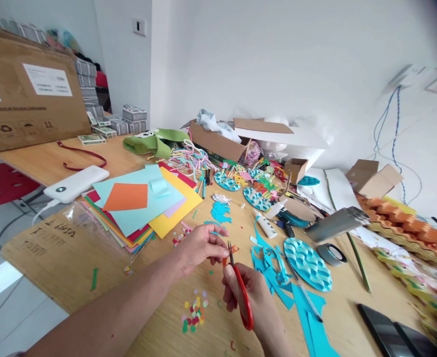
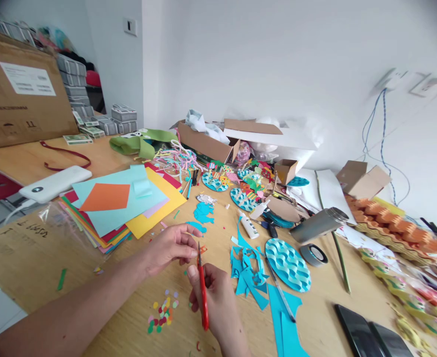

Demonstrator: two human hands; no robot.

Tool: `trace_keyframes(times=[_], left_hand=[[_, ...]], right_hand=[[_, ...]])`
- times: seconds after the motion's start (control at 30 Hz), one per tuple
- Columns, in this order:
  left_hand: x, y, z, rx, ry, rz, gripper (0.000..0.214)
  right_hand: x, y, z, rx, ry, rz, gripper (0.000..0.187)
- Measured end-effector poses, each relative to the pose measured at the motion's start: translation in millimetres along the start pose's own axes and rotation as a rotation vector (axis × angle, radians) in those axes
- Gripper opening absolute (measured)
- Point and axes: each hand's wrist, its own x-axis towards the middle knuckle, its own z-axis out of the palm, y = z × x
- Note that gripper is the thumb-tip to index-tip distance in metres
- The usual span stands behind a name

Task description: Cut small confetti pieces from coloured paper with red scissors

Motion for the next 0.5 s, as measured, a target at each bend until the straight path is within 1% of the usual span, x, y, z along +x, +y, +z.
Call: trace_keyframes(times=[0.2, 0.37, 0.5], left_hand=[[0.1, 1.2, -0.1, 0.001, 0.004, -0.005, 0.038], [0.1, 1.9, -0.4, -0.016, 0.015, -0.004, 0.04], [-0.2, 3.1, 1.0, -0.007, 0.035, 0.016, 0.038]], right_hand=[[-1.7, -4.3, -0.6, -0.006, -0.005, 0.037, 0.052], [-2.1, -5.4, -1.3, -0.005, -0.008, 0.039, 0.051], [-1.6, -4.9, -1.1, -0.008, -0.005, 0.056, 0.052]])
